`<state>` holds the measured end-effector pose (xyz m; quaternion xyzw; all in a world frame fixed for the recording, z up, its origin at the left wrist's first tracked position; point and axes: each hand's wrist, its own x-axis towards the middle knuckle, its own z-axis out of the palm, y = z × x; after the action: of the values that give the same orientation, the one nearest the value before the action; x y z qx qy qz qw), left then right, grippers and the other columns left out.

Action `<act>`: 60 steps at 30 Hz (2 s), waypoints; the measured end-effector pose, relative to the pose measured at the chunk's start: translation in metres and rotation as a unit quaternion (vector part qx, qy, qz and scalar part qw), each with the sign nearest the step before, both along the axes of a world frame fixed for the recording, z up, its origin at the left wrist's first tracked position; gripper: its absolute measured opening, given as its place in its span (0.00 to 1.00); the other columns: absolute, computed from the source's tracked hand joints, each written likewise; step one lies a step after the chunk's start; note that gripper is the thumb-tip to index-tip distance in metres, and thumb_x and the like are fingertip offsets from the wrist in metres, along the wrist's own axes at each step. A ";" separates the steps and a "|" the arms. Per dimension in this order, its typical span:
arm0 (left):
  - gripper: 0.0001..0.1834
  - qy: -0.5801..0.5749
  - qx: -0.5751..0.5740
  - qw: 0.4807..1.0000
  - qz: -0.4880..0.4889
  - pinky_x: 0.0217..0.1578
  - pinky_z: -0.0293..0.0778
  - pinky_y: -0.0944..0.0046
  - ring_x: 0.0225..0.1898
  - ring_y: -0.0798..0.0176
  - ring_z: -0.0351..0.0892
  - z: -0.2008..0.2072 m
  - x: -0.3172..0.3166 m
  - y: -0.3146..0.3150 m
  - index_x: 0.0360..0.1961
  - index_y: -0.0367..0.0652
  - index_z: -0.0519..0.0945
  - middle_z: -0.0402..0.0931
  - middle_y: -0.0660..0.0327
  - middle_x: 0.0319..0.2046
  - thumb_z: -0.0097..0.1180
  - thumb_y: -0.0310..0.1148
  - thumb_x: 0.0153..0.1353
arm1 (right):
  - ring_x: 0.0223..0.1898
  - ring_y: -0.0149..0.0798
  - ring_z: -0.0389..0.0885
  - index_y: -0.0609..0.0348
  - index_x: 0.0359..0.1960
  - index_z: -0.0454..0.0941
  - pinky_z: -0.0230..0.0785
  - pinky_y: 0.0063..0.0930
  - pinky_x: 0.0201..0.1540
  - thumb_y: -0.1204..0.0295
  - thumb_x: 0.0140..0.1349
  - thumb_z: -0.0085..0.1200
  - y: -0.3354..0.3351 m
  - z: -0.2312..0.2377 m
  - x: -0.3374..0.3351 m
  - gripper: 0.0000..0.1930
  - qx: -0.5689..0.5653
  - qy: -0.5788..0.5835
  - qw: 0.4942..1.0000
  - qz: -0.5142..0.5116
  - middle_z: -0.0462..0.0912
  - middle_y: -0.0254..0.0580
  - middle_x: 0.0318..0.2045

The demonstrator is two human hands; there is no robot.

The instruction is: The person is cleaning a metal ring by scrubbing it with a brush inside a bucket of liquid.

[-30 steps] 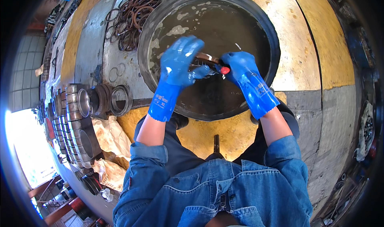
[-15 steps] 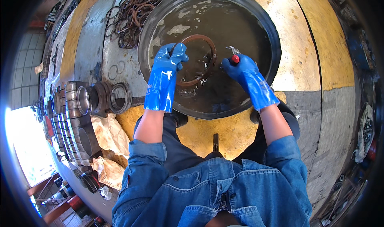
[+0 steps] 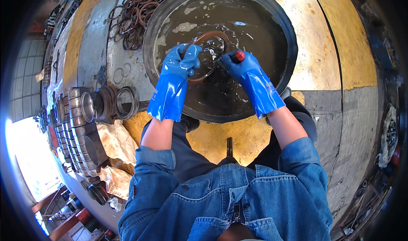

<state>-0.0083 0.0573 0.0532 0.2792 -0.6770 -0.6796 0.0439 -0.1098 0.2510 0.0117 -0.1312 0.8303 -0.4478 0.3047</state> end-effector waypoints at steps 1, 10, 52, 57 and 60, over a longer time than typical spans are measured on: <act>0.18 0.006 0.000 1.000 -0.003 0.22 0.65 0.74 0.22 0.75 0.71 -0.001 0.001 -0.001 0.50 0.37 0.82 0.80 0.64 0.28 0.63 0.42 0.71 | 0.31 0.39 0.86 0.55 0.34 0.88 0.78 0.33 0.41 0.59 0.64 0.58 0.000 -0.003 0.001 0.14 -0.016 -0.032 0.999 0.004 0.88 0.46 0.30; 0.18 0.093 0.014 0.995 0.031 0.23 0.65 0.73 0.22 0.74 0.71 -0.014 -0.001 0.000 0.49 0.35 0.82 0.78 0.64 0.24 0.61 0.42 0.72 | 0.33 0.33 0.86 0.67 0.44 0.87 0.76 0.25 0.36 0.65 0.64 0.64 -0.012 -0.001 0.030 0.15 -0.336 -0.333 0.876 -0.091 0.89 0.42 0.34; 0.18 0.143 0.127 0.981 0.012 0.57 0.77 0.60 0.53 0.57 0.84 -0.042 -0.002 -0.006 0.57 0.36 0.80 0.84 0.50 0.56 0.57 0.38 0.75 | 0.32 0.33 0.86 0.63 0.47 0.86 0.79 0.28 0.37 0.65 0.68 0.64 -0.008 -0.003 0.027 0.14 -0.375 -0.324 0.861 -0.109 0.89 0.43 0.39; 0.17 0.121 0.065 0.990 0.012 0.43 0.77 0.68 0.47 0.63 0.86 -0.023 0.001 -0.002 0.56 0.38 0.81 0.86 0.54 0.53 0.58 0.39 0.74 | 0.42 0.47 0.89 0.57 0.48 0.86 0.80 0.40 0.45 0.64 0.64 0.60 -0.009 -0.001 0.042 0.14 0.014 0.188 0.973 0.130 0.90 0.46 0.43; 0.17 0.090 0.045 0.995 -0.004 0.36 0.72 0.72 0.41 0.67 0.85 -0.018 0.001 0.000 0.54 0.40 0.82 0.87 0.56 0.51 0.59 0.40 0.74 | 0.46 0.51 0.89 0.57 0.47 0.84 0.79 0.51 0.43 0.68 0.65 0.57 -0.019 0.007 0.033 0.12 0.250 0.243 0.902 0.254 0.89 0.47 0.45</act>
<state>-0.0073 0.0576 0.0353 0.2161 -0.6402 -0.7317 0.0892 -0.0764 0.2320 0.0183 -0.3618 0.9019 -0.0869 0.2194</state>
